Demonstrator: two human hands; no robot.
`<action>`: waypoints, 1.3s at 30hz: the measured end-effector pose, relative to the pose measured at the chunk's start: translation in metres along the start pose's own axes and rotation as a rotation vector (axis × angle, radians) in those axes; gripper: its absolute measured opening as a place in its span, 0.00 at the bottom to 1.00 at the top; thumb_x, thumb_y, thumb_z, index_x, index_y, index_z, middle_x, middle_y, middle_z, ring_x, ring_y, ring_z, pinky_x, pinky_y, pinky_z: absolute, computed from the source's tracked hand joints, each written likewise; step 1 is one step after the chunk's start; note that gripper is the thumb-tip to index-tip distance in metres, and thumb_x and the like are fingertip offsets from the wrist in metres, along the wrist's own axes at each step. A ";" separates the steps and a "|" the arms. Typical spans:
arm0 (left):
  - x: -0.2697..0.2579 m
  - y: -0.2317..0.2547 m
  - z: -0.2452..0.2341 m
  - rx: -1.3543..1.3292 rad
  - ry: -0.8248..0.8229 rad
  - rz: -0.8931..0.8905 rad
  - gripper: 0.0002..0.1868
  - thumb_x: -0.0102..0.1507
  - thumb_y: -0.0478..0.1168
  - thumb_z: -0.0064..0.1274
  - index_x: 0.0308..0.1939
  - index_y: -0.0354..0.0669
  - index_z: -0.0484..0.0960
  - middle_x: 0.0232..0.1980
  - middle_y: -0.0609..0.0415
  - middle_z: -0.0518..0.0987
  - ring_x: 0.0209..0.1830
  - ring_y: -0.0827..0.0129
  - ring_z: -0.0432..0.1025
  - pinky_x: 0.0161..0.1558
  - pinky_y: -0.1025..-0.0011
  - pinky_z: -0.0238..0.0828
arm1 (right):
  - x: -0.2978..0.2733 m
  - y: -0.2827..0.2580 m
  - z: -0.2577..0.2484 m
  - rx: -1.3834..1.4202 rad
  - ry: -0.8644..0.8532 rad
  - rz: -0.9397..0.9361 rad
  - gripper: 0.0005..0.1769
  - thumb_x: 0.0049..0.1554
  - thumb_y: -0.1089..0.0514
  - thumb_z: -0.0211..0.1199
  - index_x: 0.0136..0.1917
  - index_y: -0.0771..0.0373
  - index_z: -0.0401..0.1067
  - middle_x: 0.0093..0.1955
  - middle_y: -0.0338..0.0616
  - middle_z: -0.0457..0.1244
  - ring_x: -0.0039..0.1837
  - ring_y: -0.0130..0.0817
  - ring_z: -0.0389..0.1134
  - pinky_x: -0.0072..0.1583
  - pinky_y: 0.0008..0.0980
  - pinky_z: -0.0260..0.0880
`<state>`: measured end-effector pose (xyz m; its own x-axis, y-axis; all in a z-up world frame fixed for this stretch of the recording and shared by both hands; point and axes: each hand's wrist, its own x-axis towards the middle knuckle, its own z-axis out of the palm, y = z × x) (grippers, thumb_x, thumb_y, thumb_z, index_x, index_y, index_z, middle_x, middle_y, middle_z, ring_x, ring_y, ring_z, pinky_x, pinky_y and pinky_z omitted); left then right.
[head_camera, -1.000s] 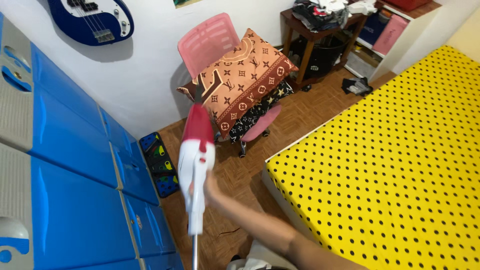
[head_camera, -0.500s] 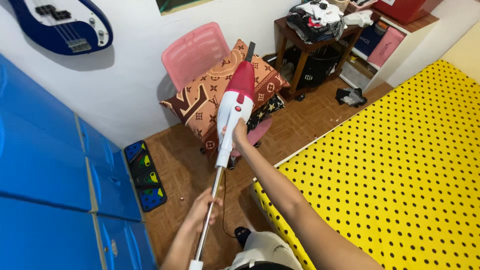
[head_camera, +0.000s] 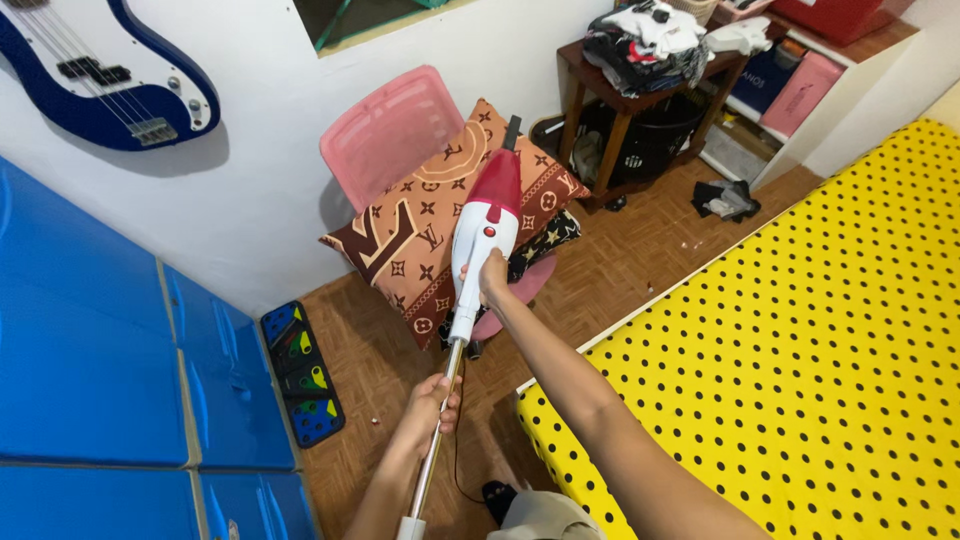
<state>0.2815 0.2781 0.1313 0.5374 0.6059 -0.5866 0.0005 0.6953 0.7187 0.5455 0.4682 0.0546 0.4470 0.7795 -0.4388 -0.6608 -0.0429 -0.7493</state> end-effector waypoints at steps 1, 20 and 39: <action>-0.001 -0.001 0.001 0.018 0.018 -0.011 0.14 0.73 0.45 0.39 0.53 0.41 0.74 0.28 0.61 0.67 0.19 0.80 0.56 0.19 0.80 0.52 | 0.000 0.004 -0.002 -0.011 0.014 0.025 0.32 0.66 0.44 0.28 0.59 0.69 0.65 0.32 0.55 0.64 0.29 0.43 0.65 0.34 0.42 0.73; -0.062 -0.031 -0.038 0.050 0.121 -0.035 0.15 0.73 0.45 0.39 0.54 0.40 0.75 0.28 0.60 0.67 0.18 0.81 0.55 0.18 0.79 0.50 | -0.077 0.053 0.020 -0.029 -0.024 0.108 0.30 0.63 0.45 0.29 0.55 0.69 0.65 0.31 0.53 0.63 0.29 0.42 0.63 0.34 0.44 0.69; -0.123 -0.078 -0.098 -0.001 0.129 -0.034 0.15 0.73 0.45 0.39 0.55 0.41 0.75 0.28 0.59 0.67 0.17 0.81 0.55 0.18 0.79 0.51 | -0.129 0.128 0.044 -0.061 -0.054 0.171 0.33 0.62 0.44 0.31 0.57 0.72 0.66 0.32 0.55 0.63 0.29 0.45 0.64 0.33 0.45 0.70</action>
<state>0.1324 0.1871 0.1111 0.4237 0.6267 -0.6540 0.0159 0.7168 0.6971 0.3762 0.3896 0.0370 0.2975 0.7897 -0.5366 -0.6856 -0.2144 -0.6957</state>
